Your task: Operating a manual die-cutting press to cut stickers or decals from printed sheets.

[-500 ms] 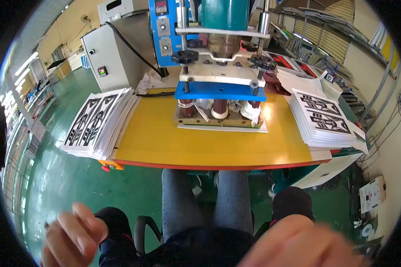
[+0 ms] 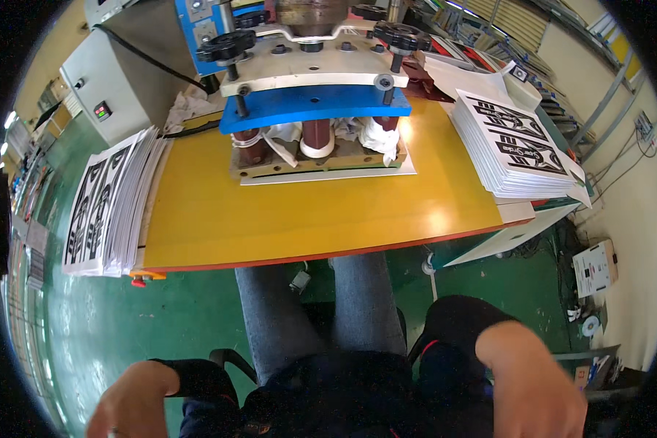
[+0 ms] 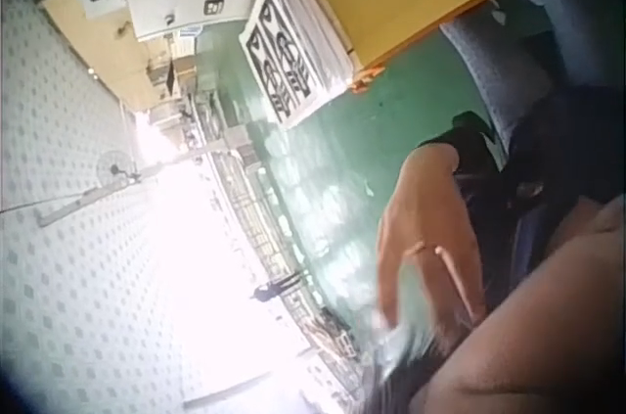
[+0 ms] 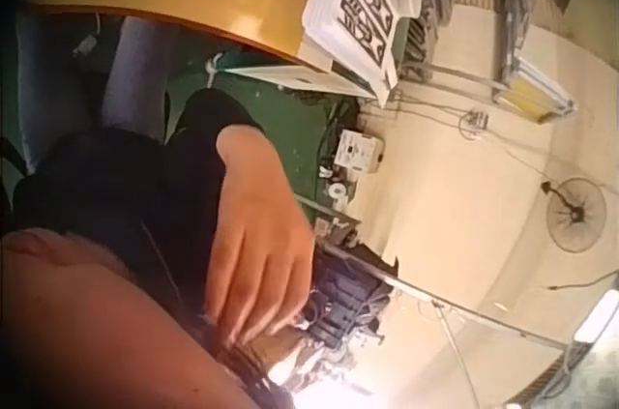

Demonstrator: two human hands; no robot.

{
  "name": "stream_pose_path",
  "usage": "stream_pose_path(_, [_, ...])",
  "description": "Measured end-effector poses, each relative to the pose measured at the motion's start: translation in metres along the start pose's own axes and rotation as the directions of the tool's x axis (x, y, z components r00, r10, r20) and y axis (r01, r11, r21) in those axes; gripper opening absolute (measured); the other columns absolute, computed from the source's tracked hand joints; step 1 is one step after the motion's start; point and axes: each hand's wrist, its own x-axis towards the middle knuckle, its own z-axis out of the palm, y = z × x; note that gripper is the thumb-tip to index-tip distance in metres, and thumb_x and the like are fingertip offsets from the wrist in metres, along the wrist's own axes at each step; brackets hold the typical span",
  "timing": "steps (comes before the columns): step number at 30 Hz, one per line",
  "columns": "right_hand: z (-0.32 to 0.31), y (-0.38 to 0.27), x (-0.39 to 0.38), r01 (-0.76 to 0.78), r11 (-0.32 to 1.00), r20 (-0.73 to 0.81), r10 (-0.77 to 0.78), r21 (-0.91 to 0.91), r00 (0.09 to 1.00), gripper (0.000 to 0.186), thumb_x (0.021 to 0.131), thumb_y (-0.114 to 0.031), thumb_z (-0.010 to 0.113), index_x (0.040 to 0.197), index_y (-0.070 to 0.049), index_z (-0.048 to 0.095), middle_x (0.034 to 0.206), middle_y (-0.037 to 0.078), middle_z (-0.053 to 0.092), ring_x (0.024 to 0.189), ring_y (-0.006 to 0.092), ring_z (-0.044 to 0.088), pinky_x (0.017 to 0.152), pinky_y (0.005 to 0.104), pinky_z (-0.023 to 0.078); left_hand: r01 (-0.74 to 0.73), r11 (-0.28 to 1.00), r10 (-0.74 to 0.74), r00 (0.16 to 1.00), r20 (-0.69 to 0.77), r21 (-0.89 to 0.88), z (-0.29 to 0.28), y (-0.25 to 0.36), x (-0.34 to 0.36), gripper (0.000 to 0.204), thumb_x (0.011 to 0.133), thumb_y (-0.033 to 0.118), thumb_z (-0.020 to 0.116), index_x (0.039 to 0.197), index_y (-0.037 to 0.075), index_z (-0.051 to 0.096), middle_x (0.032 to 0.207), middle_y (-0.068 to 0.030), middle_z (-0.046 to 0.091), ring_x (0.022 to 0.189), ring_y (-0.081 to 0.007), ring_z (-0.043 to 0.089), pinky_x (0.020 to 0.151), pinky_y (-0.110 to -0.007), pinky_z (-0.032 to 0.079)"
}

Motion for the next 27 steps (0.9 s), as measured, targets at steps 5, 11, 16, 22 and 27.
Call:
stream_pose_path(5, [-0.051, -0.008, -0.11, -0.522, 0.824, -0.638, 0.284, -0.22, 0.716, 0.024, 0.094, -0.007, 0.052, 0.101, 0.008, 0.07, 0.097, 0.02, 0.073, 0.086, 0.0342, 0.071, 0.08, 0.042, 0.057, 0.259, 0.966, -0.252, 0.933, 0.259, 0.005, -0.058, -0.022, -0.097, 0.042, 0.107, 0.023, 0.041, 0.117, -0.01, 0.064, 0.114, -0.0323, 0.066, 0.099, -0.0432, 0.069, 0.084, -0.049, 0.058])
stream_pose_path(11, [-0.083, 0.003, -0.23, -0.672, -0.725, -0.98, 0.022, -0.15, 0.196, 0.034, 0.089, -0.007, 0.058, 0.121, -0.008, 0.072, 0.115, 0.014, 0.067, 0.107, 0.0307, 0.063, 0.091, 0.0393, 0.049, 0.826, 0.521, -0.579, 0.527, -0.622, 0.214, -0.078, -0.014, -0.103, 0.039, 0.102, 0.009, 0.045, 0.133, -0.01, 0.057, 0.136, -0.0248, 0.062, 0.125, -0.0391, 0.06, 0.108, -0.045, 0.046])
stream_pose_path(16, [-0.048, 0.038, -0.196, -0.672, -0.599, -0.9, 0.285, -0.435, 0.329, 0.014, 0.08, -0.011, 0.07, 0.094, -0.008, 0.068, 0.135, 0.015, 0.061, 0.126, 0.0416, 0.054, 0.104, 0.0484, 0.044, 0.931, 0.22, -0.399, 0.357, -0.844, 0.29, -0.08, -0.013, -0.085, 0.036, 0.093, 0.001, 0.055, 0.128, -0.002, 0.065, 0.13, -0.0172, 0.067, 0.122, -0.0347, 0.063, 0.107, -0.041, 0.047])
stream_pose_path(22, [0.009, 0.089, -0.203, -0.815, -0.232, -0.846, 0.205, -0.531, 0.493, 0.02, 0.073, 0.006, 0.07, 0.089, -0.004, 0.062, 0.116, 0.017, 0.068, 0.107, 0.0386, 0.065, 0.091, 0.0436, 0.053, 0.84, -0.339, 0.082, 0.475, -0.876, 0.424, -0.133, -0.061, -0.089, 0.043, 0.08, 0.004, 0.074, 0.123, 0.007, 0.069, 0.131, -0.0146, 0.066, 0.127, -0.0369, 0.058, 0.11, -0.045, 0.043])
stream_pose_path(27, [0.003, 0.074, -0.115, -0.903, 0.15, -0.794, 0.435, -0.402, 0.425, 0.016, 0.075, 0.008, 0.064, 0.087, -0.004, 0.064, 0.096, 0.011, 0.071, 0.092, 0.0299, 0.069, 0.078, 0.0362, 0.054, 0.614, -0.592, 0.004, 0.649, -0.761, 0.521, -0.139, -0.064, -0.109, 0.03, 0.084, 0.009, 0.075, 0.114, 0.008, 0.073, 0.12, -0.0118, 0.068, 0.122, -0.0353, 0.061, 0.105, -0.046, 0.048])
